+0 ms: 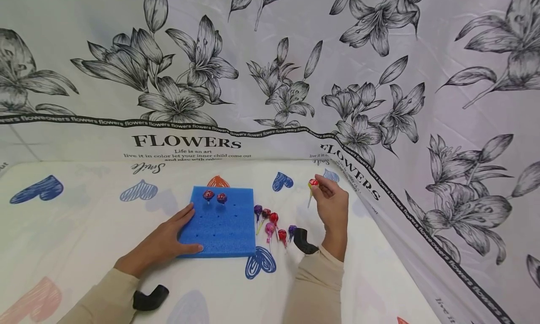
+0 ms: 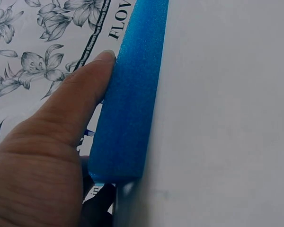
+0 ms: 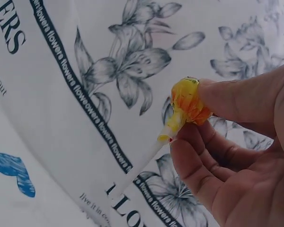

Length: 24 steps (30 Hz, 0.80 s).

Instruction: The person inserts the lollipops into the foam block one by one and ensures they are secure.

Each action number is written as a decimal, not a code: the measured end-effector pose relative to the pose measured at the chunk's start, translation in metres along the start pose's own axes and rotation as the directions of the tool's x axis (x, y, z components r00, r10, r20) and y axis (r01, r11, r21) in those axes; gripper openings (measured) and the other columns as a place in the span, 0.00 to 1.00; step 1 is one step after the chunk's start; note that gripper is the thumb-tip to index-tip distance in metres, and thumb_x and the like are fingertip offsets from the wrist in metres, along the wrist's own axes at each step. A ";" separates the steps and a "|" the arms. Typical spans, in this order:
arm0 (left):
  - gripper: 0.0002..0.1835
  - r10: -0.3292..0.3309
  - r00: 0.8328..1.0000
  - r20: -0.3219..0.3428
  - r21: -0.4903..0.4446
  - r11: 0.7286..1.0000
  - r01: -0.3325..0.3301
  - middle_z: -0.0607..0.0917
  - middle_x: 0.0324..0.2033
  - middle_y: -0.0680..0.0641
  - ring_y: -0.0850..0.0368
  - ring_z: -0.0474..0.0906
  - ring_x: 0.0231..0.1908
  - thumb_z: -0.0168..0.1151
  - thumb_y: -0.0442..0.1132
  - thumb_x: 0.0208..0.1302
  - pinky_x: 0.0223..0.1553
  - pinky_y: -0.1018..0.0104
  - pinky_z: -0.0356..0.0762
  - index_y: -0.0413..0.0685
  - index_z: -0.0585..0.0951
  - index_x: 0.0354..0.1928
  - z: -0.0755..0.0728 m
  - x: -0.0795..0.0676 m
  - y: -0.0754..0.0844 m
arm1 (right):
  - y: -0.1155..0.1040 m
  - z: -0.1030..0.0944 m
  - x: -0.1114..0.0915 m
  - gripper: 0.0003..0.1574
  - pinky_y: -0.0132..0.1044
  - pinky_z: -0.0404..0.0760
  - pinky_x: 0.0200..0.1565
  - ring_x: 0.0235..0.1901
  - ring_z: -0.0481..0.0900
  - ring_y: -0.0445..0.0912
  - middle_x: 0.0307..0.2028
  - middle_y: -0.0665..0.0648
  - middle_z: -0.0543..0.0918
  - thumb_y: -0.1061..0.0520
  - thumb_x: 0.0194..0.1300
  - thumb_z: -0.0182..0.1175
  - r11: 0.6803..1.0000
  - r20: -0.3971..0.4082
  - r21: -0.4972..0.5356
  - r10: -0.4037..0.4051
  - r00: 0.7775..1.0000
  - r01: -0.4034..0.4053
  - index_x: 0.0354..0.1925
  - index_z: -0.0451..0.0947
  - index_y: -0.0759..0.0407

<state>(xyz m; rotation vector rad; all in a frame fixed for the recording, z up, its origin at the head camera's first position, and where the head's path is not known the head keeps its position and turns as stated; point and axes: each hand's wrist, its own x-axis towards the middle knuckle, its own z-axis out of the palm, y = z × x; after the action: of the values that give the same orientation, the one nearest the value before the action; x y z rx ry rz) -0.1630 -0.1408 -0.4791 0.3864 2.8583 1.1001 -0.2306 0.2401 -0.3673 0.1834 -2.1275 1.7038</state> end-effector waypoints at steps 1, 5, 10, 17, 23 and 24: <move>0.62 0.000 1.000 0.001 0.000 1.000 0.000 0.51 0.74 0.42 0.33 0.50 0.69 0.71 0.68 0.44 0.62 0.37 0.55 0.35 0.57 0.72 0.000 0.000 0.000 | -0.004 0.000 -0.001 0.18 0.28 0.79 0.44 0.41 0.81 0.41 0.45 0.66 0.80 0.74 0.64 0.58 0.999 -0.009 0.022 -0.042 0.999 0.042 0.53 0.77 0.76; 0.62 -0.010 1.000 0.005 0.003 1.000 0.010 0.51 0.74 0.42 0.33 0.49 0.69 0.70 0.68 0.44 0.63 0.37 0.55 0.36 0.57 0.73 -0.001 0.000 0.000 | -0.020 0.001 -0.006 0.18 0.29 0.79 0.44 0.41 0.80 0.45 0.43 0.62 0.79 0.75 0.62 0.59 0.970 -0.023 0.088 -0.225 0.974 0.226 0.52 0.76 0.79; 0.62 -0.013 1.000 0.007 0.001 1.000 0.013 0.51 0.74 0.42 0.33 0.49 0.69 0.70 0.69 0.44 0.62 0.37 0.55 0.36 0.57 0.73 -0.001 0.000 0.000 | -0.039 0.005 -0.009 0.17 0.30 0.79 0.42 0.39 0.79 0.48 0.41 0.65 0.77 0.78 0.60 0.58 0.870 -0.040 0.208 -0.449 0.893 0.447 0.49 0.73 0.85; 0.62 -0.017 1.000 0.009 0.004 1.000 0.017 0.50 0.74 0.43 0.34 0.49 0.69 0.70 0.69 0.44 0.62 0.37 0.55 0.37 0.56 0.73 0.000 0.000 0.000 | -0.059 0.019 -0.016 0.18 0.33 0.79 0.45 0.41 0.81 0.52 0.43 0.68 0.76 0.81 0.58 0.56 0.787 -0.124 0.338 -0.506 0.854 0.516 0.49 0.74 0.84; 0.62 -0.025 1.000 0.010 0.009 1.000 0.025 0.51 0.74 0.42 0.33 0.49 0.69 0.70 0.69 0.44 0.62 0.36 0.55 0.38 0.57 0.73 -0.001 0.000 0.001 | -0.071 0.042 -0.019 0.20 0.36 0.79 0.47 0.42 0.79 0.54 0.46 0.71 0.75 0.81 0.57 0.56 0.742 -0.066 0.371 -0.579 0.813 0.558 0.50 0.73 0.84; 0.62 -0.026 1.000 0.011 0.010 1.000 0.026 0.51 0.74 0.43 0.34 0.49 0.69 0.70 0.69 0.44 0.62 0.36 0.55 0.38 0.57 0.73 -0.001 0.000 0.001 | -0.072 0.046 -0.020 0.20 0.36 0.79 0.47 0.42 0.78 0.54 0.46 0.72 0.75 0.81 0.57 0.56 0.739 -0.053 0.374 -0.586 0.808 0.560 0.50 0.73 0.84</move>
<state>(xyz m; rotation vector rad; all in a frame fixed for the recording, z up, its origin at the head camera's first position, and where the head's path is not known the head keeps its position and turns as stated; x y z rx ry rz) -0.1633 -0.1411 -0.4776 0.3533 2.8514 1.0765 -0.1982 0.1753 -0.3175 0.9252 -1.5142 1.6894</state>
